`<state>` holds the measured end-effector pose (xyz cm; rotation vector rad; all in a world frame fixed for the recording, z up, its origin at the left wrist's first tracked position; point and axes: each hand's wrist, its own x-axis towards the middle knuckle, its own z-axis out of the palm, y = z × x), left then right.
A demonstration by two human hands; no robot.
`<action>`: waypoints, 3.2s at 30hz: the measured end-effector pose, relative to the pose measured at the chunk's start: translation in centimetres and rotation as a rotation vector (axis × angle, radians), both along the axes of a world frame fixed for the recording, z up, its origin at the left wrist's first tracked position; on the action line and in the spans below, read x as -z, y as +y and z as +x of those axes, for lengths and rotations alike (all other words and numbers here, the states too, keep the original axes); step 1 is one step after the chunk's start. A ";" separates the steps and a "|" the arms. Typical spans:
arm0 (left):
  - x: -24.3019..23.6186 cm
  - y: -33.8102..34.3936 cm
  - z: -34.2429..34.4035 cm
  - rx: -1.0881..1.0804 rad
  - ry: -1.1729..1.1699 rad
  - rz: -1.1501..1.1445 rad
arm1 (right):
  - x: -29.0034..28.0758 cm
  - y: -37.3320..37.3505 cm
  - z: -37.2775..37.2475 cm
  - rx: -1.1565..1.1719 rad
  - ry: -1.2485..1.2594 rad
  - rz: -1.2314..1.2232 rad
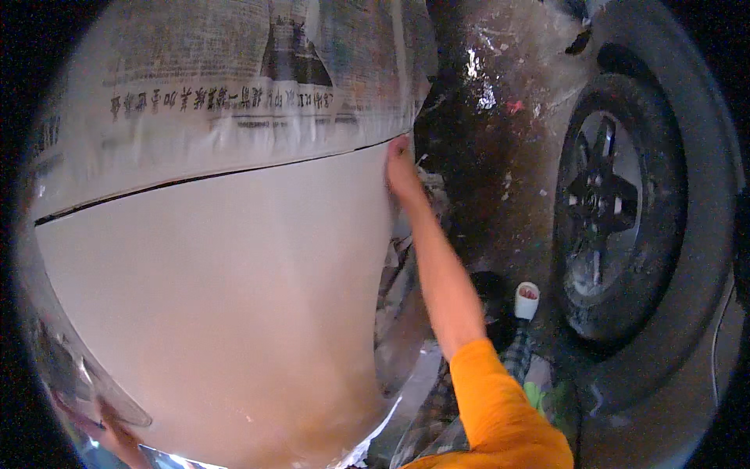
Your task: The person is wet sanding a white car panel by hand using a sanding block and a bucket of water.
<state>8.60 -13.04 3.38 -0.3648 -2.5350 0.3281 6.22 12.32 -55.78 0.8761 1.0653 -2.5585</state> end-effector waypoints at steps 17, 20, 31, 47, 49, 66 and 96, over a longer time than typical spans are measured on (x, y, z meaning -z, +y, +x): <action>-0.8 0.6 1.2 0.032 -0.019 -0.015 | -20.5 -17.8 23.7 -0.060 0.399 0.639; -1.0 0.2 0.6 0.088 -0.031 -0.039 | -18.5 -7.4 10.6 0.056 0.546 0.804; -0.6 1.4 1.9 0.153 0.001 -0.142 | -20.4 -11.0 16.8 -0.120 0.544 0.787; 0.6 0.9 1.0 0.177 -0.008 -0.156 | -19.1 -4.4 1.3 0.117 -0.024 0.626; -0.6 0.4 1.4 0.133 0.011 -0.157 | -26.7 -7.1 3.9 0.103 0.155 1.146; -2.0 -0.5 1.8 -0.010 0.052 -0.060 | -7.3 -11.4 10.7 0.147 0.146 0.550; -2.3 -3.8 -3.5 0.153 -0.277 0.088 | -10.7 -7.4 10.9 0.226 0.230 0.709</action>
